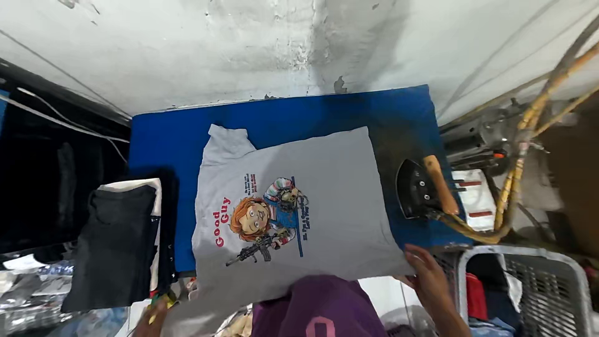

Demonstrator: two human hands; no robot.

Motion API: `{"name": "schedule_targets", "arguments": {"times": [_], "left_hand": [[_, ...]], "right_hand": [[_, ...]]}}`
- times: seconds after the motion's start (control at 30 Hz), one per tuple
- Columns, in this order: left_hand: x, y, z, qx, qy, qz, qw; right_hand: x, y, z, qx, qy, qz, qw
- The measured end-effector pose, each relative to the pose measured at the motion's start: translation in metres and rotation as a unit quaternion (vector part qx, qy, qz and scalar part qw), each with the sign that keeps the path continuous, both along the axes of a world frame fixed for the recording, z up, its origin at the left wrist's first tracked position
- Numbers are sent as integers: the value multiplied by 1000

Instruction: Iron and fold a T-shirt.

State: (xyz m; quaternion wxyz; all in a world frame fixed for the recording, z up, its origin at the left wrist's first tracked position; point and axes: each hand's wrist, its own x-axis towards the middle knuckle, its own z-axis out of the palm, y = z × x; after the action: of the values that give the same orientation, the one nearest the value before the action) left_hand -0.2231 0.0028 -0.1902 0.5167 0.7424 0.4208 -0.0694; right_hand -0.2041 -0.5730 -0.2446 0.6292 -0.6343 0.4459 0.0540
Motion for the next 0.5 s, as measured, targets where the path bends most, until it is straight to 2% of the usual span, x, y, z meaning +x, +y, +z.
{"name": "schedule_targets", "arguments": {"times": [0.1, 0.17, 0.3, 0.37, 0.43, 0.5], "left_hand": [[84, -7, 12, -101, -141, 54, 983], [144, -13, 15, -161, -197, 70, 965], [232, -19, 24, -179, -214, -6, 960], [248, -13, 18, -123, -195, -40, 972], [241, -1, 5, 6, -147, -126, 981], [221, 12, -11, 134, -64, -236, 960]], "right_hand": [[47, 6, 14, 31, -68, -24, 997], [83, 7, 16, 64, -100, -45, 992], [143, 8, 5, 137, -110, -125, 977], [155, 7, -4, 124, -86, -133, 979], [149, 4, -11, 63, -55, -95, 992], [134, 4, -13, -17, -9, -50, 999]]}}
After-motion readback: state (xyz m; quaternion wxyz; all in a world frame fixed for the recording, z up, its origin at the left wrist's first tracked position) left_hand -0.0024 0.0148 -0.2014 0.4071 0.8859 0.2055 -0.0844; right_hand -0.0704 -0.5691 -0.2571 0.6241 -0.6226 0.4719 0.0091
